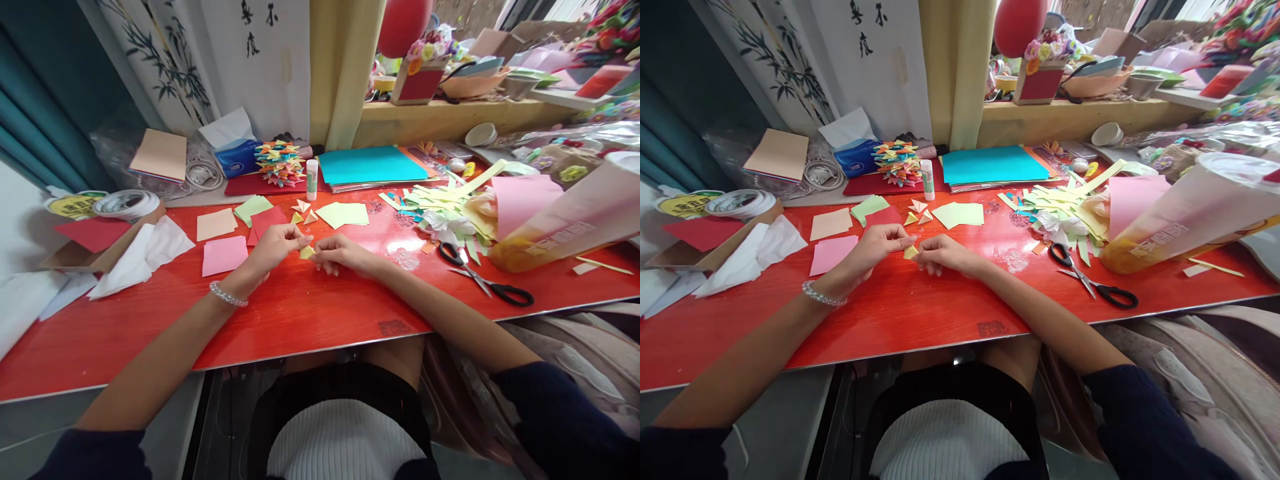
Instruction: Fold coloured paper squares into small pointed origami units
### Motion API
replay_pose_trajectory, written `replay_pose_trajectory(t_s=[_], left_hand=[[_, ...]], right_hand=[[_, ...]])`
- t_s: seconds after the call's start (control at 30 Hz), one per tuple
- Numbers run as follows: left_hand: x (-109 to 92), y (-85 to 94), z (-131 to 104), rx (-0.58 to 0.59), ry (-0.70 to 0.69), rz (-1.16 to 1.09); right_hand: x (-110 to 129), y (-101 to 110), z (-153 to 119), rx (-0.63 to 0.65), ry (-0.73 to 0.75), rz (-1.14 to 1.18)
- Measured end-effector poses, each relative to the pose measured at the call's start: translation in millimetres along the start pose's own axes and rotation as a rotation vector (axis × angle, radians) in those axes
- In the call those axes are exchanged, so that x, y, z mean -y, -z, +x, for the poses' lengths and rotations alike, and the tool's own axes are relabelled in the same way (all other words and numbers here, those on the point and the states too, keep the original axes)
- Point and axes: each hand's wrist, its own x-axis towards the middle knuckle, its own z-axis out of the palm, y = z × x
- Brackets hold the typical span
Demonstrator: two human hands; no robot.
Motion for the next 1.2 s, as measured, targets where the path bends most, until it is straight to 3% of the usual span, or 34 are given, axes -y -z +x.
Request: replay_pose_trajectory(t_s=[0.2,0.3,0.37,0.43,0.5,0.6,0.7,0.77,0.87,0.97,1.03,1.1,1.2], left_hand=[[-4.4,8.2,2.9,-0.045,-0.07,0.033],[-6.0,15.6,5.8,-0.16,-0.081,-0.03],[-6.0,17.9,6.7,-0.228,-0.116,-0.083],[-4.4,17.3,6.5,-0.203,-0.152,-0.056],[-1.1,14.6,4.8,-0.095,-0.184,0.121],[5.3,9.0,0.6,0.06,-0.325,0.629],[9.5,4.5,-3.0,0.047,-0.519,1.081],[11.1,2.1,-3.8,0.003,-0.623,1.175],[14.8,-2.5,-3.5,0.104,-0.763,1.128],[21.6,-8.2,-3.5,0.253,-0.741,1.096],[26.4,-10.1,-2.9,0.206,-0.653,1.103],[29.5,-9.4,-1.3,0.12,-0.615,1.099],[28.4,-5.3,1.4,-0.014,-0.655,1.045]], right_hand=[[-0.8,5.0,3.2,-0.018,0.086,-0.072],[-2.5,19.7,6.0,-0.311,0.186,-0.226],[-7.6,33.6,8.8,-0.543,0.292,-0.492],[-14.7,46.5,11.8,-0.59,0.318,-0.79],[-20.6,54.7,14.1,-0.576,0.238,-0.962],[-23.2,57.5,14.7,-0.577,0.05,-1.098],[-20.1,55.2,12.5,-0.66,-0.03,-1.204],[-17.9,54.5,11.0,-0.711,-0.016,-1.232],[-14.3,57.7,9.1,-0.83,0.062,-1.171],[-7.5,67.7,5.7,-0.963,0.214,-0.857],[-1.8,77.0,2.3,-0.948,0.279,-0.465],[2.9,84.8,-1.0,-0.878,0.234,-0.116],[6.1,85.6,-3.2,-0.758,0.125,0.148]])
